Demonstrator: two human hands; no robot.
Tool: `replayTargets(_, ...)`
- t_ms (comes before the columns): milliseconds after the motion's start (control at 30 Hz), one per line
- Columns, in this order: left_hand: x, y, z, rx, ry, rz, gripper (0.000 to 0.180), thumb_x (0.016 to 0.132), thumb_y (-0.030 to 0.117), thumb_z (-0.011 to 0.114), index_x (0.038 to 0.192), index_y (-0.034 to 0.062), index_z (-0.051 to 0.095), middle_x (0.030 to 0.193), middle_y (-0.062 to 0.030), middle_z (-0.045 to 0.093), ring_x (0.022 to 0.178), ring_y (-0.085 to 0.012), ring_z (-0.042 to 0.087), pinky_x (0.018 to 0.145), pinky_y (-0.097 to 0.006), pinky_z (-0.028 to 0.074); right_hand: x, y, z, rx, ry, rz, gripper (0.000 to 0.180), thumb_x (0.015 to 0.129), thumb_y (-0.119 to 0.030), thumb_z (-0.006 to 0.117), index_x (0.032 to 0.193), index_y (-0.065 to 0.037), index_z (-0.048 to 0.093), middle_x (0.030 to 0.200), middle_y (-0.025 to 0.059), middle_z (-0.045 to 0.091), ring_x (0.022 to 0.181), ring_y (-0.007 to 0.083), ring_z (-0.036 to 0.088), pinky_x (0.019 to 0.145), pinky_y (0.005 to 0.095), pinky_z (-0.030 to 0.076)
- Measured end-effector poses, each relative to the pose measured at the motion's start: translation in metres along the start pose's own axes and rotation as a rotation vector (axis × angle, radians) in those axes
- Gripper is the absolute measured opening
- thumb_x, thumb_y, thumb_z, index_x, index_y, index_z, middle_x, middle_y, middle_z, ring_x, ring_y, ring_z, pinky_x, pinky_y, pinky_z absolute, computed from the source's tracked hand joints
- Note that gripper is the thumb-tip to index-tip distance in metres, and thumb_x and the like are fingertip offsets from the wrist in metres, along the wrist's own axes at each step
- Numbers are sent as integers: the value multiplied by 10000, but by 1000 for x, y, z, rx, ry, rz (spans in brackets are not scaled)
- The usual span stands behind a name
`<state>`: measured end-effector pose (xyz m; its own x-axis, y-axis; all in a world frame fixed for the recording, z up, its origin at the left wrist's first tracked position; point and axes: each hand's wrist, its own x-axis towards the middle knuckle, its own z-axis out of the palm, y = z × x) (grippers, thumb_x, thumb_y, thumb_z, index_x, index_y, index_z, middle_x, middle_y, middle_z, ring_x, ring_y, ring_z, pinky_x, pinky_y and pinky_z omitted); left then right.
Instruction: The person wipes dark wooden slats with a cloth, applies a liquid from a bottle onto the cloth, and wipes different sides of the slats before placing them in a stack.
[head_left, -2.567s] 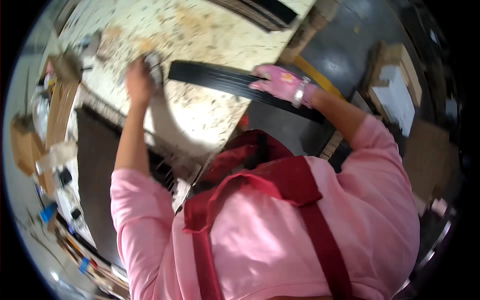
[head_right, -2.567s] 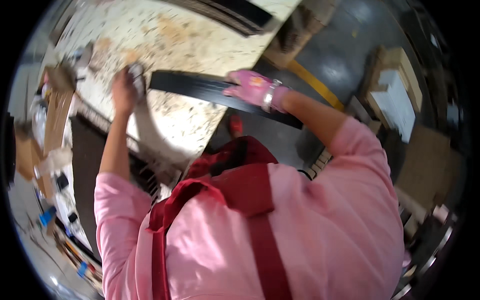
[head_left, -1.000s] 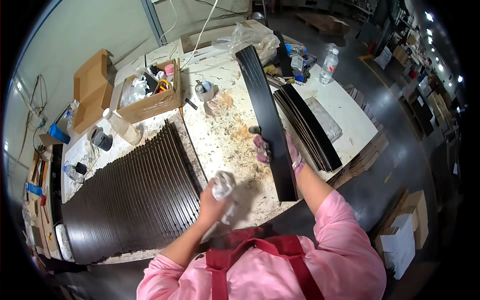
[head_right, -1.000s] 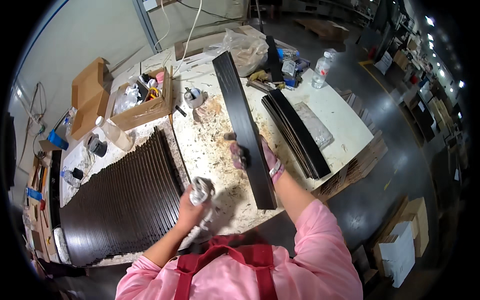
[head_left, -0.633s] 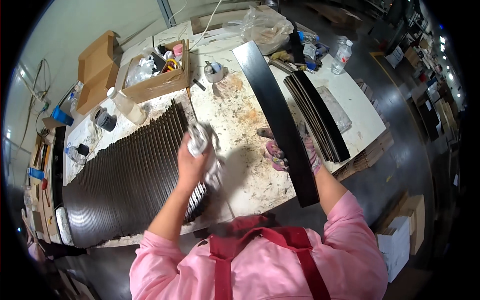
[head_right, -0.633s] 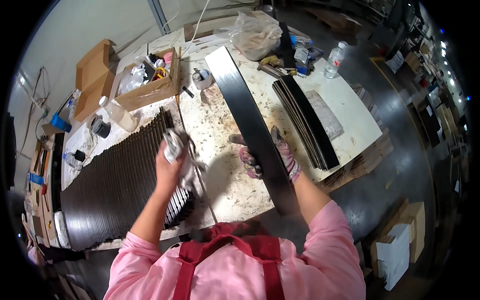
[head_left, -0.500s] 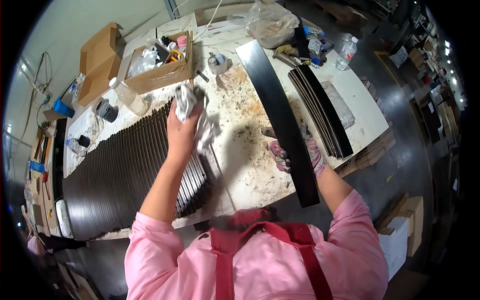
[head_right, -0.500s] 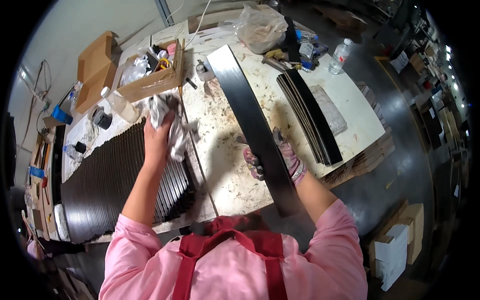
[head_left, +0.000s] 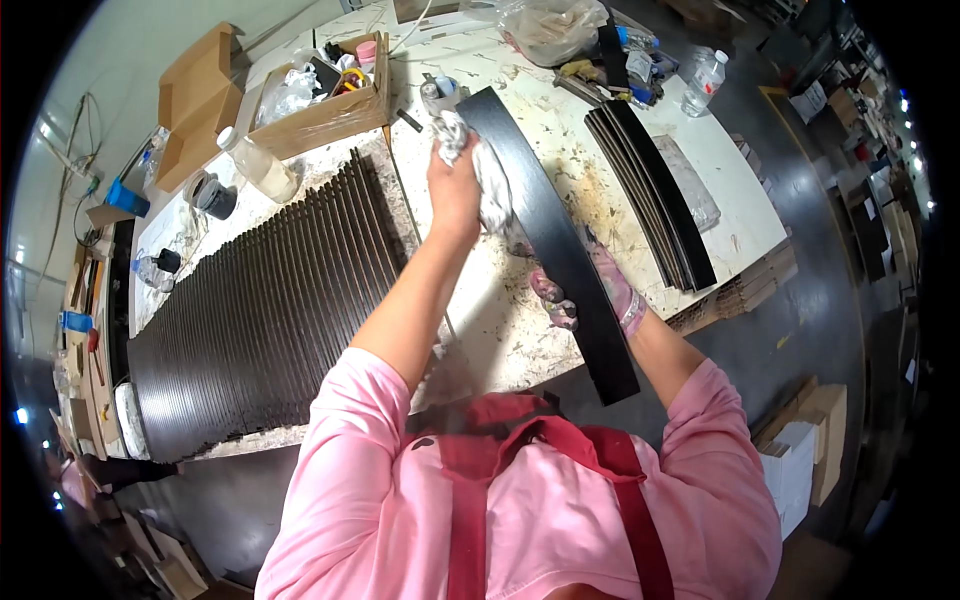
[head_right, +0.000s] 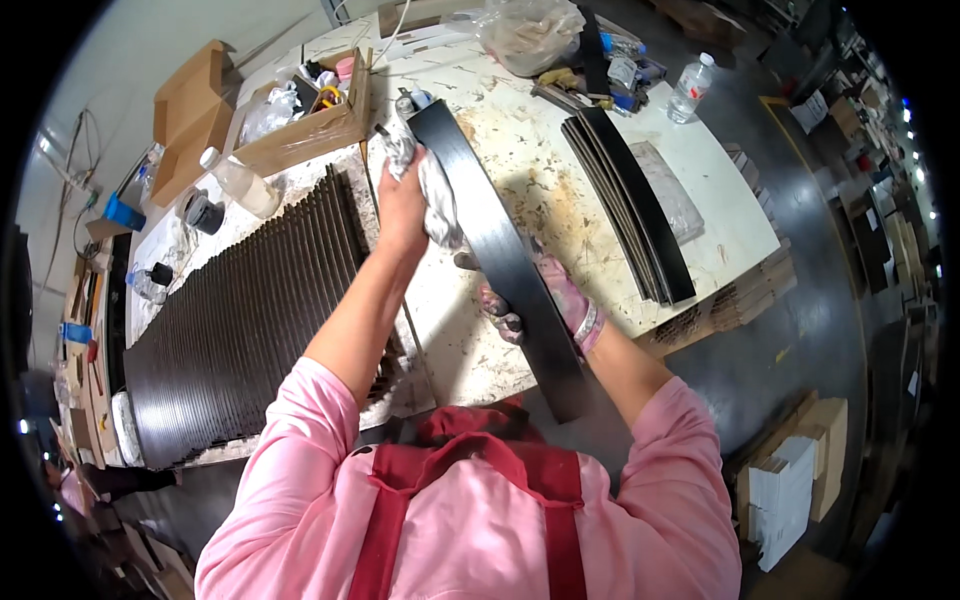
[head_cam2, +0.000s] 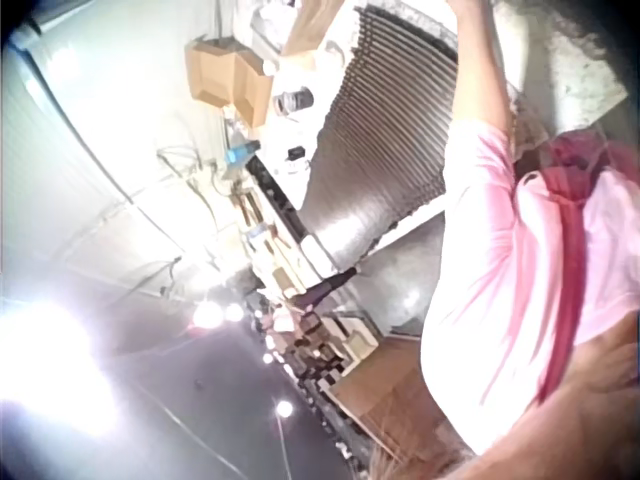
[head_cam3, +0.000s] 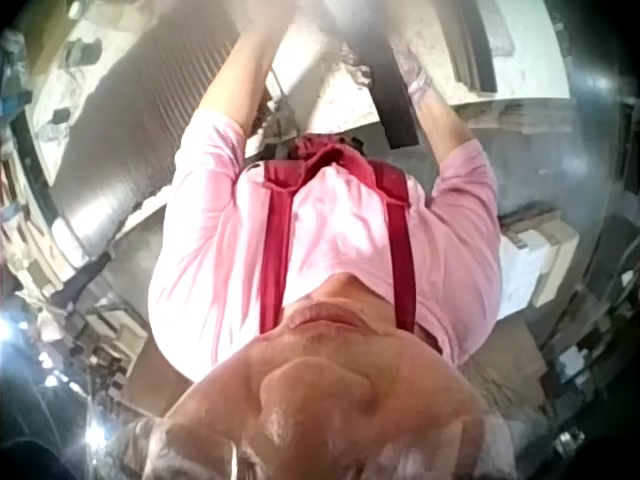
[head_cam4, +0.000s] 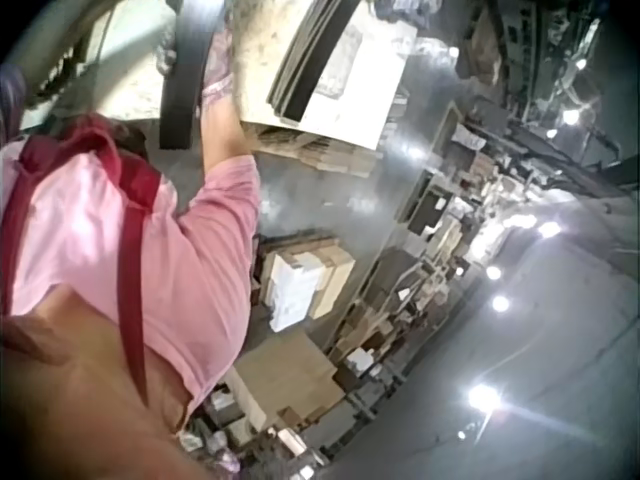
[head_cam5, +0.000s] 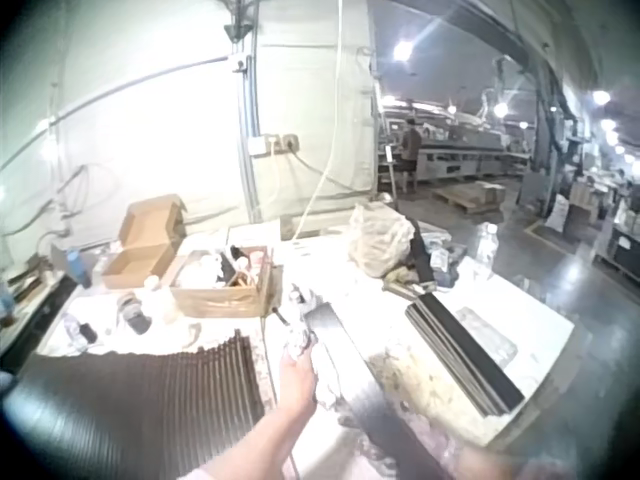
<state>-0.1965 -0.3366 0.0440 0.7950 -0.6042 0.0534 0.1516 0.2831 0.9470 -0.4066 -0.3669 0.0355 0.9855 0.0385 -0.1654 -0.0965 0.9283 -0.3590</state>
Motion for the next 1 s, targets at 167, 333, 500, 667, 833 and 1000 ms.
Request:
replayTargets(167, 45, 20, -58, -153, 79, -48, 181, 906, 98, 494, 1075, 48, 540, 862, -45, 594, 735, -116, 558, 643, -273, 462, -9, 11, 7, -99, 41, 41, 725, 886, -606, 356, 1345, -45, 366, 742, 89, 548, 508, 169, 518, 445, 286, 434)
replayTargets(333, -10, 37, -40, 290, 19, -15, 226, 911, 156, 509, 1099, 31, 521, 924, -82, 594, 839, -165, 559, 784, -322, 443, -15, 3, 4, -164, 116, -11, 683, 874, -606, 379, 1311, -83, 427, 732, 83, 543, 545, 169, 505, 478, 291, 425)
replayTargets(500, -46, 22, -31, 433, 51, 136, 333, 912, 271, 567, 1093, -3, 514, 977, -140, 609, 903, -206, 561, 845, -331, 423, -8, 6, 16, -274, 88, -95, 565, 883, -492, 452, 1292, -102, 453, 784, 90, 553, 570, 192, 529, 497, 305, 443)
replayTargets(667, -63, 28, -31, 416, -17, 242, 340, 782, 96, 671, 1064, -13, 515, 987, -138, 567, 932, -233, 576, 792, -336, 461, -2, 5, 6, -109, 24, -65, 501, 893, -408, 464, 1274, -83, 466, 819, 100, 557, 594, 195, 553, 531, 324, 466)
replayTargets(833, -58, 15, -32, 909, -176, 595, 487, 654, 55, 683, 1112, 9, 524, 1082, -170, 459, 961, -366, 512, 829, -399, 438, 2, 9, -9, -33, 137, 56, 468, 901, -372, 448, 1254, -66, 475, 806, 95, 555, 582, 195, 556, 522, 343, 468)
replayTargets(1000, 17, 10, -46, 1177, 6, 584, 467, 651, 4, 677, 1099, 43, 549, 1099, -174, 491, 912, -340, 575, 777, -404, 510, -6, 10, -6, 40, 28, 146, 557, 907, -407, 408, 1312, -25, 394, 794, 128, 578, 565, 205, 564, 510, 339, 478)
